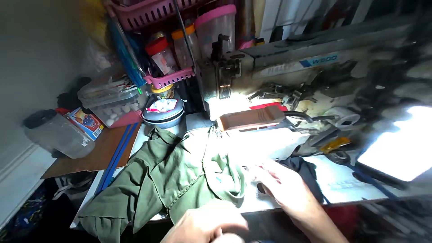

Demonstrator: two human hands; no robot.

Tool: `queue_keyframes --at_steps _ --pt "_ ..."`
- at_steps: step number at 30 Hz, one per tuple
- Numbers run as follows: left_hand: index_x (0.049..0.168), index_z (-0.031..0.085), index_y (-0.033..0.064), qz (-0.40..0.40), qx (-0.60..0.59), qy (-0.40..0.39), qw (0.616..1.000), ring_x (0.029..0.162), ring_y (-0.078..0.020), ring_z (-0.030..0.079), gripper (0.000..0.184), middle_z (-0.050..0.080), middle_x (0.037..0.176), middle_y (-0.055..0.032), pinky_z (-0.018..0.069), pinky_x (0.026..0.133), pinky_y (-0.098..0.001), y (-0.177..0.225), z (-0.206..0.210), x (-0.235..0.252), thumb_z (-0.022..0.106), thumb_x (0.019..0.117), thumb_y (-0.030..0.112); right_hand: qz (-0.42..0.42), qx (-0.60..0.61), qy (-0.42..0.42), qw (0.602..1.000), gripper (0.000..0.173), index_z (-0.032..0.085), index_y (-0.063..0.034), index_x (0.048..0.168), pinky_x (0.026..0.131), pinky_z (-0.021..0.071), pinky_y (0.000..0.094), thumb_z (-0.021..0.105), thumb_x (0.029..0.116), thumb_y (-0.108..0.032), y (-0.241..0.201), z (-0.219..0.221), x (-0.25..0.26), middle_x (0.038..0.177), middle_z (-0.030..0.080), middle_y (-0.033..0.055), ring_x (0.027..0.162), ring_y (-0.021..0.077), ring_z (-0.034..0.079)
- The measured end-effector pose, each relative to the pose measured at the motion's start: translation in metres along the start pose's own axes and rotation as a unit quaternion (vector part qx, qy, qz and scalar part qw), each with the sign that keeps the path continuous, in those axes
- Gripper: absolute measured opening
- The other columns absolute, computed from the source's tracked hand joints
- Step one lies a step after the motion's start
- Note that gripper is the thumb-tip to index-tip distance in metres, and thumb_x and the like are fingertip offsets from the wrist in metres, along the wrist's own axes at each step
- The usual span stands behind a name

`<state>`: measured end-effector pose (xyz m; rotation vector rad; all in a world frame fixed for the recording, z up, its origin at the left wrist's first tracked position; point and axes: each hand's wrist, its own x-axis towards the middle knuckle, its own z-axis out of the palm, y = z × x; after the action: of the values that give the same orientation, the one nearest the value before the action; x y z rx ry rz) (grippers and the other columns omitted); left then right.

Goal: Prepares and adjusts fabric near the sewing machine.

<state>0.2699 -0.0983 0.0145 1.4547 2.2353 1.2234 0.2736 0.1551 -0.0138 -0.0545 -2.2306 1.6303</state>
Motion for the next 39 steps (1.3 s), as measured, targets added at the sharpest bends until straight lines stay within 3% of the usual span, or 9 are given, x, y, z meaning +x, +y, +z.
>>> queue_keyframes --at_steps 4,8,14,18,20,24,28,33,39 --pt "0.123 0.072 0.0159 -0.116 0.362 0.107 0.919 0.079 -0.0245 0.074 0.041 0.074 0.108 -0.0060 0.0586 0.059 -0.0468 -0.024 0.009 0.041 0.054 0.1004 0.046 -0.019 -0.022 -0.055 0.998 0.021 0.071 -0.0108 0.109 0.056 0.0462 0.0164 0.053 0.1001 -0.018 -0.016 0.005 0.023 0.086 0.068 -0.0061 0.063 -0.0021 0.054" --pt "0.091 0.072 0.0144 -0.112 0.273 0.094 0.951 0.078 -0.0167 0.068 0.038 0.069 0.085 -0.0023 0.0563 0.066 -0.0424 0.003 -0.049 0.036 0.056 0.1002 0.047 -0.129 -0.139 -0.158 0.969 0.031 0.070 -0.0077 0.123 0.088 0.0558 0.0375 0.053 0.0985 -0.011 -0.023 0.003 0.052 0.113 0.071 0.0090 0.100 0.0157 0.067" --pt "0.088 0.066 0.0270 -0.082 0.053 0.268 0.958 0.053 0.0022 0.047 0.024 0.058 0.071 0.0114 0.0379 0.047 -0.0125 0.032 -0.139 0.005 0.057 0.1018 0.044 -0.056 -0.057 -0.329 0.941 0.021 0.070 -0.0131 0.108 0.071 0.0524 0.0204 0.065 0.0981 -0.031 -0.032 0.007 0.081 0.088 0.066 -0.0046 0.078 0.0003 0.061" --pt "0.113 0.065 0.0145 -0.120 0.149 0.243 0.951 0.090 -0.0076 0.066 0.039 0.067 0.102 0.0027 0.0590 0.080 -0.0304 -0.003 -0.092 0.020 0.065 0.0956 0.049 0.013 0.049 -0.299 0.953 0.020 0.071 -0.0079 0.108 0.076 0.0556 0.0158 0.073 0.0927 -0.021 -0.052 0.003 0.070 0.091 0.071 -0.0059 0.082 -0.0029 0.065" --pt "0.129 0.068 0.0166 -0.221 0.319 0.152 0.909 0.121 -0.0215 0.061 0.057 0.067 0.127 -0.0034 0.0444 0.107 -0.0527 -0.013 -0.068 0.034 0.064 0.0909 0.058 0.023 0.075 -0.183 0.980 0.016 0.067 -0.0014 0.104 0.069 0.0529 0.0197 0.072 0.0893 -0.005 -0.041 -0.002 0.072 0.084 0.066 0.0000 0.074 0.0023 0.061" --pt "0.118 0.073 0.0144 -0.201 0.528 0.265 0.781 0.129 -0.0443 0.052 0.033 0.068 0.126 -0.0103 0.0256 0.105 -0.0783 -0.031 -0.095 0.049 0.078 0.0855 0.017 0.004 0.157 -0.054 0.986 0.021 0.061 -0.0036 0.112 0.068 0.0535 0.0197 0.061 0.0928 0.005 -0.039 -0.002 0.081 0.086 0.063 -0.0011 0.075 0.0032 0.061" --pt "0.144 0.059 0.0212 -0.176 0.445 0.198 0.856 0.154 -0.0379 0.020 0.066 0.042 0.161 -0.0043 0.0076 0.113 -0.0791 -0.020 -0.083 0.074 0.069 0.0867 0.052 -0.096 0.098 -0.038 0.990 0.012 0.063 0.0013 0.104 0.070 0.0481 0.0111 0.059 0.0925 0.003 -0.072 0.010 0.080 0.081 0.061 -0.0050 0.072 -0.0054 0.056" --pt "0.121 0.070 0.0113 -0.251 0.333 0.148 0.897 0.113 -0.0312 0.064 0.046 0.071 0.113 -0.0115 0.0348 0.107 -0.0645 -0.059 -0.060 0.114 0.069 0.0928 0.048 -0.025 0.235 -0.033 0.971 0.015 0.062 -0.0077 0.100 0.065 0.0498 0.0143 0.055 0.0937 0.003 -0.047 0.012 0.085 0.078 0.060 -0.0071 0.068 -0.0015 0.056" --pt "0.108 0.074 0.0174 -0.107 0.568 0.190 0.794 0.096 -0.0319 0.067 0.018 0.072 0.102 -0.0083 0.0404 0.090 -0.0618 -0.060 -0.065 0.128 0.074 0.0895 0.016 -0.008 0.244 -0.074 0.967 0.008 0.067 -0.0109 0.088 0.042 0.0405 0.0173 0.062 0.0940 -0.007 -0.069 0.008 0.061 0.063 0.055 -0.0027 0.046 0.0030 0.045"
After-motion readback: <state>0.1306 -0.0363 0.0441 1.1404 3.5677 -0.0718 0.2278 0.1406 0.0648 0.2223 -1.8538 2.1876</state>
